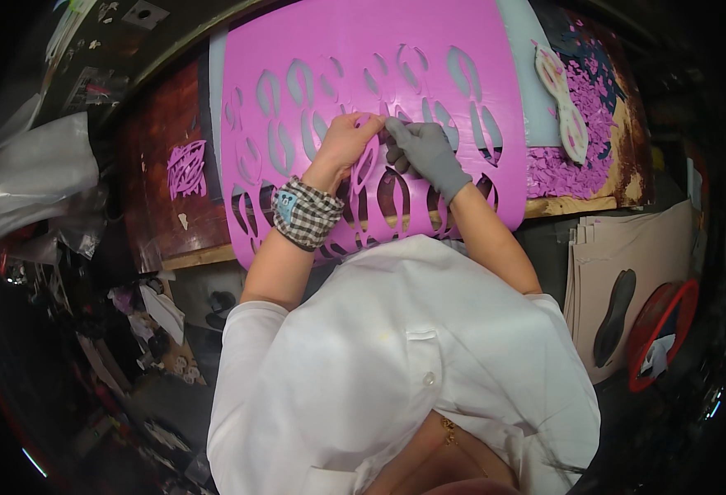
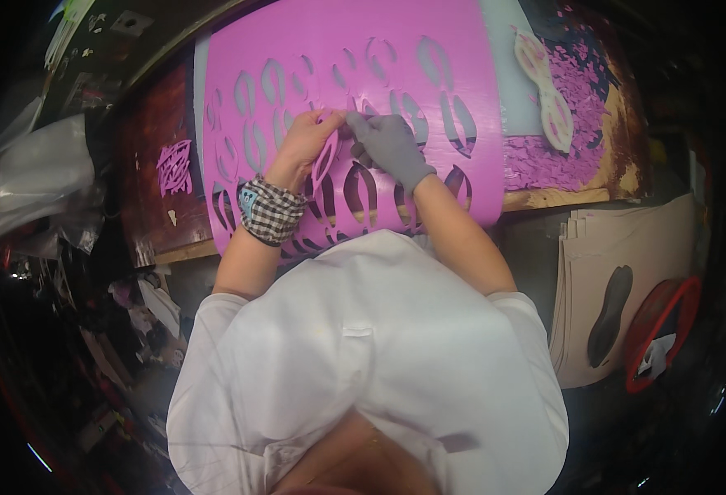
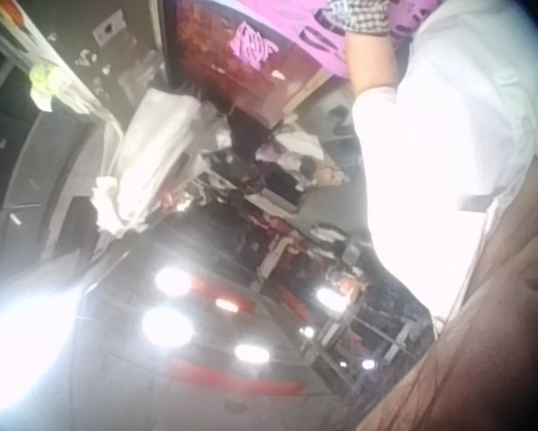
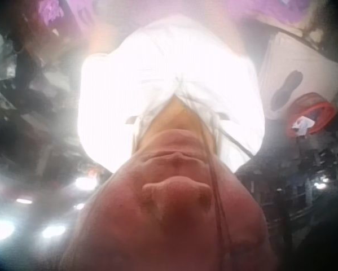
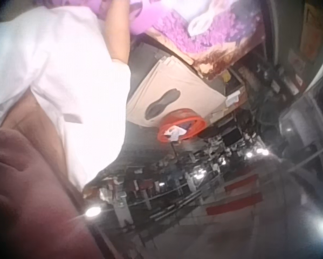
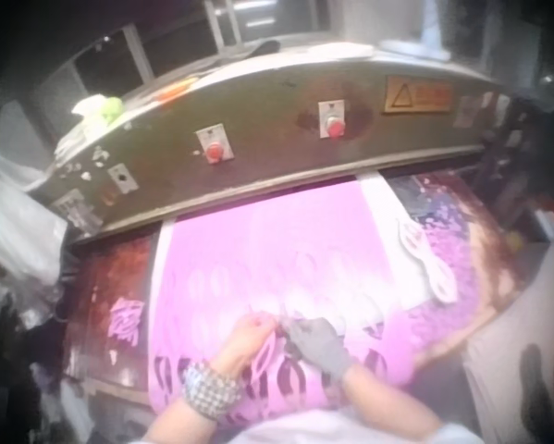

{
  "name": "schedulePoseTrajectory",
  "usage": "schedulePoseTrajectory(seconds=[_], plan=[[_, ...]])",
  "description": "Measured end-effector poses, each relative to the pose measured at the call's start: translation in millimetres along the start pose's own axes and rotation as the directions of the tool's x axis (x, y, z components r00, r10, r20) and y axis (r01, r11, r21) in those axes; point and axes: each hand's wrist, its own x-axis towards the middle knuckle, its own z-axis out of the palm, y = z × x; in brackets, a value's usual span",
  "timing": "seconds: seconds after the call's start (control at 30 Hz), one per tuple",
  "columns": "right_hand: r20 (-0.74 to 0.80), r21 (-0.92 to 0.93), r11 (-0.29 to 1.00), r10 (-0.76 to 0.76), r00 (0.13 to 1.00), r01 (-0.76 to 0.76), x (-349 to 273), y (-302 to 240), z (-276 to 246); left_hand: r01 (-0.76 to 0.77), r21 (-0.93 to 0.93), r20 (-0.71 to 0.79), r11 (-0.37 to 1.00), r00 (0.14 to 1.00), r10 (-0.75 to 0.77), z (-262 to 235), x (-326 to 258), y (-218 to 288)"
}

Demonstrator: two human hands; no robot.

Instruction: The person uses shears to cut out multiple leaf-shaped pieces from a pink foam sheet. They repeatedly cut along the outlines, remove the cut pieces, and clear away foam scraps from the work surface.

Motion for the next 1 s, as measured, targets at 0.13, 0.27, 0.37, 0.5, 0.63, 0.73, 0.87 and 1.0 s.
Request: schedulePoseTrajectory(seconds=[0.13, 0.27, 0.37, 0.5, 0.63, 0.73, 0.87, 1.0], plan=[[-0.043, 0.056, 0.992, -0.108, 0.993, 0.110, 2.2, 17.1, 3.7, 0.028, 0.054, -0.140, 0.998, 0.990, -0.020, 2.8, 16.4, -18.2], [-0.058, -0.485, 0.795, -0.445, 0.894, 0.365, -20.2, 31.1, 1.7, -0.352, 0.140, -0.403, 0.925, 0.833, 0.379, -33.1, 36.3, 28.8], [-0.074, -0.288, 0.935, -0.237, 0.969, 0.207, -39.3, 37.4, -11.2, -0.424, -0.116, -0.461, 0.898, 0.824, 0.330, -84.0, 39.0, 90.1], [-0.019, -0.422, 0.880, -0.250, 0.968, 0.219, -52.4, 32.6, -17.1, -0.383, 0.635, -0.234, 0.671, 0.732, 0.639, -96.2, 16.1, 97.0], [-0.068, -0.445, 0.823, -0.423, 0.903, 0.352, -54.5, 15.9, -13.3, -0.430, 0.885, 0.123, 0.176, 0.583, 0.803, -61.4, -18.4, 53.7], [0.174, -0.089, 0.994, 0.081, 0.981, -0.066, -40.2, 3.1, -13.8, -0.630, 0.765, 0.515, -0.131, 0.477, 0.712, -45.6, -39.8, 31.4], [0.314, 0.468, 0.808, 0.225, 0.922, -0.357, -12.2, -0.4, -13.1, -0.696, 0.701, 0.650, -0.153, 0.537, 0.538, -40.6, -54.6, 9.5], [0.263, 0.488, 0.842, 0.109, 0.959, -0.230, -20.1, 7.4, -2.7, -0.623, 0.762, 0.392, 0.178, 0.662, 0.638, -43.1, -50.4, -1.8]])
